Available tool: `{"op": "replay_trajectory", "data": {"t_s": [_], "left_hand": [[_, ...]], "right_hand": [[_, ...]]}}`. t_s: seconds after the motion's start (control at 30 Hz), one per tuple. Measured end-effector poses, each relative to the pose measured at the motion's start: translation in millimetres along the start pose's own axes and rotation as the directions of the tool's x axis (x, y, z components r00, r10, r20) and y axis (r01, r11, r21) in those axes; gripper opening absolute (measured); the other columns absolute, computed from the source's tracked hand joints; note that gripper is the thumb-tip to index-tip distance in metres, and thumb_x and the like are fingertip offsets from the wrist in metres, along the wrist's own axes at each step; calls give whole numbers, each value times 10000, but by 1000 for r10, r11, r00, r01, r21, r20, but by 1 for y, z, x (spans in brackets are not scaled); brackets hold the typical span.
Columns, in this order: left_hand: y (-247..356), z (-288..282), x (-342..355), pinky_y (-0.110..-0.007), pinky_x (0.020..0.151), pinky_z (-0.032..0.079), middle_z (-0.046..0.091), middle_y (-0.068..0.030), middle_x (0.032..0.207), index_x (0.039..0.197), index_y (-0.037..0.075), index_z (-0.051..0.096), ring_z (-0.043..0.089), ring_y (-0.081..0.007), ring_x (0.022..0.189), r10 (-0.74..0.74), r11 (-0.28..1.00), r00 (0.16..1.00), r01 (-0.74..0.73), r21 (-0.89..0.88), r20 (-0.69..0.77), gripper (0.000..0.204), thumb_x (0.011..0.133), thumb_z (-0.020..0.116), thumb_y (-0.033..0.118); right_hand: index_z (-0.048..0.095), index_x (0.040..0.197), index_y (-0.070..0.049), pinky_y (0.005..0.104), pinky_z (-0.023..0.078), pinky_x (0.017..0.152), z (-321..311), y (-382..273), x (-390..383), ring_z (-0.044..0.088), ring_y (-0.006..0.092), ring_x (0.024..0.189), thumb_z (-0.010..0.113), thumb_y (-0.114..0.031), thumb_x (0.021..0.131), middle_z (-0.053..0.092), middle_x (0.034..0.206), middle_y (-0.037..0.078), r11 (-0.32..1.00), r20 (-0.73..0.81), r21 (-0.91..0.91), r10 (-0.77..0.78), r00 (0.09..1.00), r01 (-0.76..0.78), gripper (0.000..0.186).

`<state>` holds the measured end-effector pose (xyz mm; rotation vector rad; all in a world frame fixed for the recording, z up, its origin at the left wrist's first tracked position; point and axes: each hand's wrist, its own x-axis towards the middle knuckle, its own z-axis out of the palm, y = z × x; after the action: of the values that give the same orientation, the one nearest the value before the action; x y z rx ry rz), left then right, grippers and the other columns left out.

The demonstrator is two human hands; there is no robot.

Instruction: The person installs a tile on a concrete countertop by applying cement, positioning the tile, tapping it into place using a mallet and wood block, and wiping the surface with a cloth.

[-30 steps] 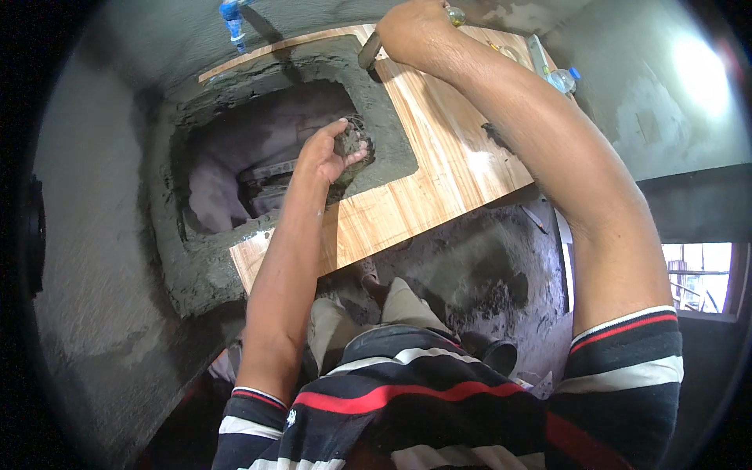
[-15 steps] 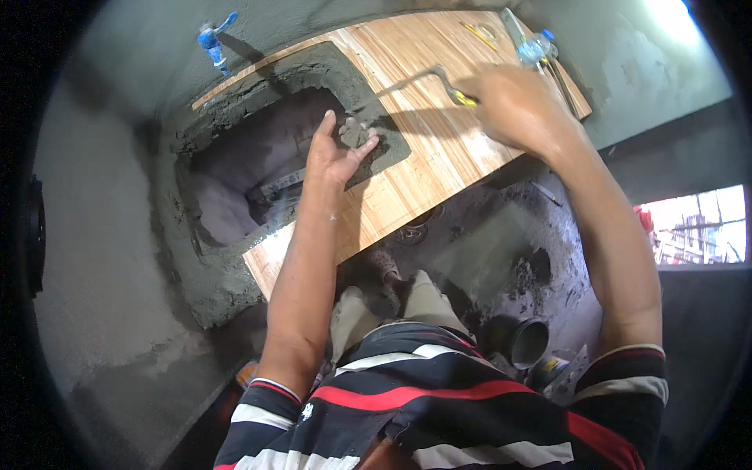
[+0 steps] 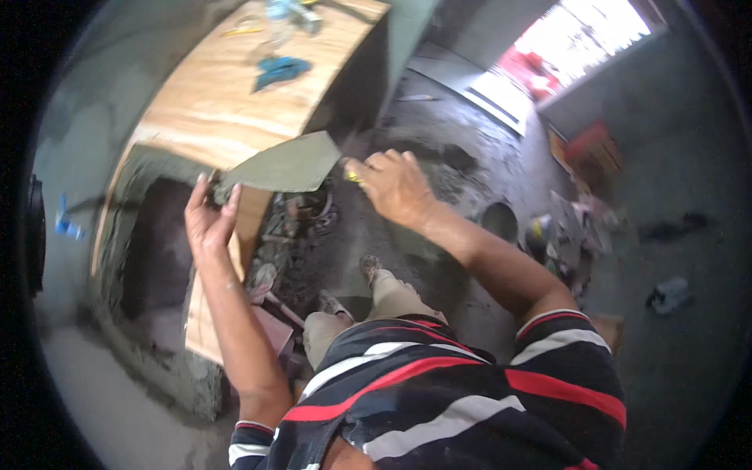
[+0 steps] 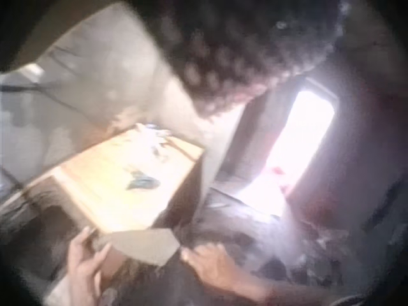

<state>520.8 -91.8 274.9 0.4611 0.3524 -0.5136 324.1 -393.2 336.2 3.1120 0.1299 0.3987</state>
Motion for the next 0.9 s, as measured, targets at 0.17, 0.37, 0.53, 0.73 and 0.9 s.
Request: {"op": "replay_trajectory", "data": {"t_s": [0.17,0.37,0.53,0.73,0.9], "left_hand": [[-89,19,-2,-513,941,572,726,-128,1133,1161,17,690,681,-282,1072,-113,984,993,111,142,11,261,967,722,189],[-241,13,34,-470,812,582,727,-146,1048,1101,26,688,697,-302,968,-419,835,908,388,389,-7,389,987,688,397],[-417,13,58,-481,761,543,722,-130,991,1076,58,699,685,-309,965,-582,667,807,542,511,-96,462,969,673,507],[-579,24,75,-667,1026,441,651,-157,1184,1140,76,600,620,-345,1088,-588,607,782,595,527,-205,427,994,630,477],[-681,54,125,-542,1245,233,213,-353,1640,1616,-50,164,240,-484,1528,-121,-102,989,72,992,-84,1229,834,586,799]], "right_hand": [[634,1349,-191,442,450,829,6,61,-123,605,261,948,690,-152,895,637,991,53,969,2,99,227,974,-226,460],[617,1363,-198,467,484,817,71,141,-355,634,352,920,639,-217,919,642,967,132,778,267,122,573,775,-617,445],[648,1315,-224,550,531,856,80,170,-539,669,421,1002,611,-236,916,688,1045,207,398,583,-138,773,250,-907,401],[728,1113,-141,558,529,844,63,173,-680,682,446,987,588,-193,898,722,1032,218,288,702,-191,708,75,-938,261],[720,1105,-56,561,532,818,69,184,-737,679,477,936,644,-190,873,705,982,278,371,726,-202,678,117,-906,277]]}}
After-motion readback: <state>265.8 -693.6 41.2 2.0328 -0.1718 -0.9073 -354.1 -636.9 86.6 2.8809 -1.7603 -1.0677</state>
